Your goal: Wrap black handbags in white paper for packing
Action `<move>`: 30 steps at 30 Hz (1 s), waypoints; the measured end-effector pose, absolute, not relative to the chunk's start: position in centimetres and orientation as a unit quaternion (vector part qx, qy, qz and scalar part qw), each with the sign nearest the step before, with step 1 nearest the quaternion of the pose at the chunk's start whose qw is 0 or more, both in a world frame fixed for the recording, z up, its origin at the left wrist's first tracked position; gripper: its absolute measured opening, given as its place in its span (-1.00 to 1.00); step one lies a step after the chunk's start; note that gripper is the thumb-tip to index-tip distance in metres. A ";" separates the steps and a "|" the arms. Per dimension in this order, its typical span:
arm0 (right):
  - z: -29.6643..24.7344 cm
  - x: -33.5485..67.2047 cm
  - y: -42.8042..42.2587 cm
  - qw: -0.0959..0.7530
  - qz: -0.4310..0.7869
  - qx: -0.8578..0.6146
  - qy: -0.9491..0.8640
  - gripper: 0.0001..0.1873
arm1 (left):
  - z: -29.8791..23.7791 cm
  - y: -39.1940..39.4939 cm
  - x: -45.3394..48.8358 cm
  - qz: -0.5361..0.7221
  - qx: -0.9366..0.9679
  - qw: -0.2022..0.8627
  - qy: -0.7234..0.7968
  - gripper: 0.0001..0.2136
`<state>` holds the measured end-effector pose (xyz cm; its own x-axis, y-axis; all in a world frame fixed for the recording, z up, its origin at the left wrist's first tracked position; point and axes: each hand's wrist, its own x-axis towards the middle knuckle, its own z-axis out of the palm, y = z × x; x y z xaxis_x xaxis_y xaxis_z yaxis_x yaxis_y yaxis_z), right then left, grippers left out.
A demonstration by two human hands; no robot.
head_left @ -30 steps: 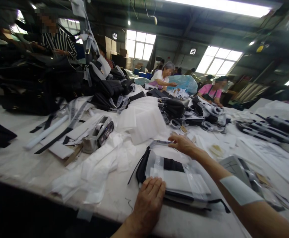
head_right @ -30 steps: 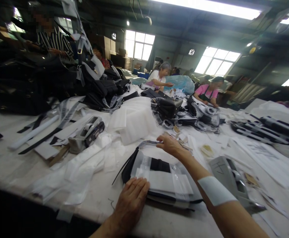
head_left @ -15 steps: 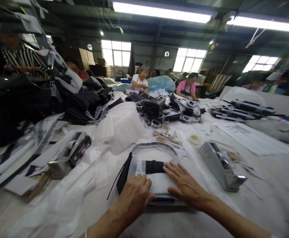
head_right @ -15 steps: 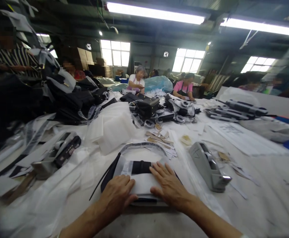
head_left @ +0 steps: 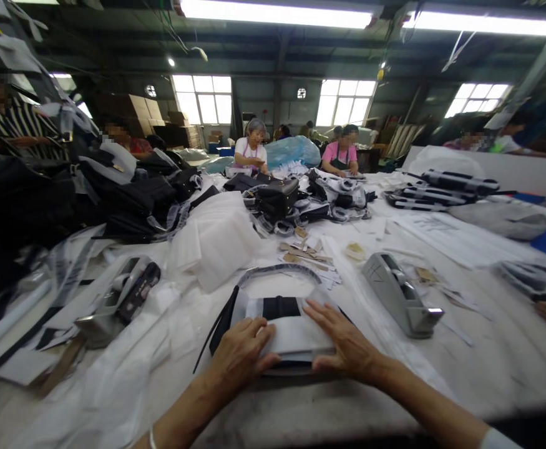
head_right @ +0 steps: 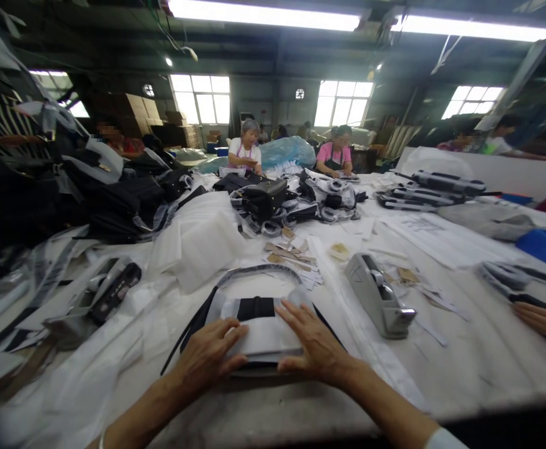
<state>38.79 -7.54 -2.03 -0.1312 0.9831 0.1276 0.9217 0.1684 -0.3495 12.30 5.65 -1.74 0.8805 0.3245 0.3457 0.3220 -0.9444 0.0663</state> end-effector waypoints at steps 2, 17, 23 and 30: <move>-0.7 39.3 -8.0 0.137 0.125 -0.652 -0.735 0.18 | -1.2 5.6 12.5 0.168 0.971 -0.022 0.171 -0.66; -3.1 38.3 -9.3 0.207 0.040 -0.663 -0.718 -0.24 | -2.9 2.0 18.6 0.123 0.982 0.007 0.145 -0.31; -1.8 38.0 -10.0 0.169 0.056 -0.670 -0.721 -0.29 | -3.9 1.4 17.9 0.167 0.976 -0.047 0.128 -0.40; 1.2 37.1 -7.6 0.197 0.012 -0.692 -0.695 -0.35 | -4.0 1.5 18.0 0.166 0.976 -0.003 0.137 -0.35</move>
<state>37.06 -7.59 1.20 0.0340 0.9658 0.2572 0.9566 0.0431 -0.2882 18.03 1.53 -3.96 0.9070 0.2671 0.3257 0.2692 -0.9623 0.0394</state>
